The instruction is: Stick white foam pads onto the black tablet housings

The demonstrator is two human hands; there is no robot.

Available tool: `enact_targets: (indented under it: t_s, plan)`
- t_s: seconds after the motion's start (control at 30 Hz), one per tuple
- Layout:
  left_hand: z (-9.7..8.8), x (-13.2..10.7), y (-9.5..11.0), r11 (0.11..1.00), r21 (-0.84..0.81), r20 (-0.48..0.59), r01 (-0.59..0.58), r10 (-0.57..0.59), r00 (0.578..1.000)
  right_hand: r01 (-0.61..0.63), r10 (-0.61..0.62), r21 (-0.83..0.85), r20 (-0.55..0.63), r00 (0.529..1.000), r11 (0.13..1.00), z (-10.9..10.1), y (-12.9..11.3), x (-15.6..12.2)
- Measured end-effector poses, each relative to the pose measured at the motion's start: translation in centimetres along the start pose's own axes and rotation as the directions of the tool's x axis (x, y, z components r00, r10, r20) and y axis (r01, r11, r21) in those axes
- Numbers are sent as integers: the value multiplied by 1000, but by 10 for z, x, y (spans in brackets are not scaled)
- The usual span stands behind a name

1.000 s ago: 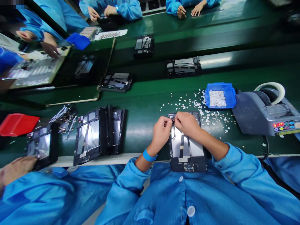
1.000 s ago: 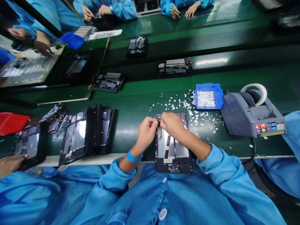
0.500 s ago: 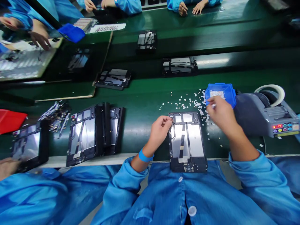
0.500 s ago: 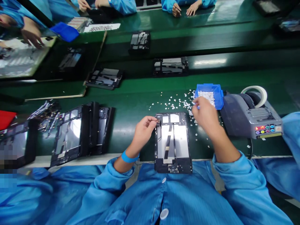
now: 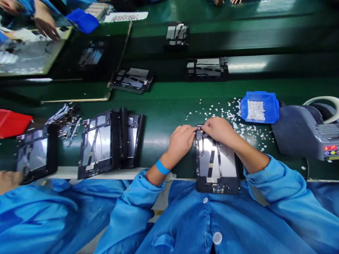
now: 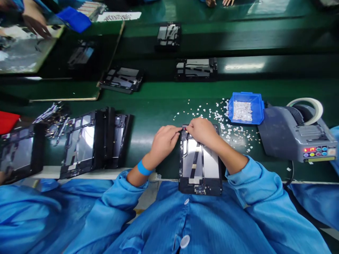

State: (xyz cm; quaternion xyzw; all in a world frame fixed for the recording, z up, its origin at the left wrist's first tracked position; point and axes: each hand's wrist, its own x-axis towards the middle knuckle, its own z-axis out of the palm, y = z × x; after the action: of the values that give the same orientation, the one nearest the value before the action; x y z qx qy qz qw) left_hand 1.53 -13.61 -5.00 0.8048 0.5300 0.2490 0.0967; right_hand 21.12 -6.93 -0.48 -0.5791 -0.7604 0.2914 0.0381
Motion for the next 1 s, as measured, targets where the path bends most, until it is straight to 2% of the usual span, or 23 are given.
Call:
enact_targets:
  t_s: [0.13,0.27,0.33,0.5,0.67,0.87,1.0]
  plan:
    - [1,-2,-2,1000,-14,-29,-22,21,999,-94,84,88,105,991,992,-3,-5,6]
    - [3,-3,-5,999,-32,-53,-30,28,998,-148,125,150,153,980,977,-1,-8,6]
    - [5,-4,-7,999,-40,-62,-33,30,998,-149,135,106,124,983,983,1,-8,5]
    - [7,-7,-9,999,-33,-62,-28,26,998,-33,36,-98,28,999,995,4,-9,6]
    - [8,-7,-7,1000,-10,-29,-17,17,999,-35,55,-207,95,994,978,-2,-14,12]
    - [7,-6,-7,999,-2,-53,-33,33,998,-40,79,-201,190,979,979,-8,-16,17]
    - [4,-2,-7,998,40,-7,-50,50,999,-9,60,-256,191,980,967,-9,-16,25]
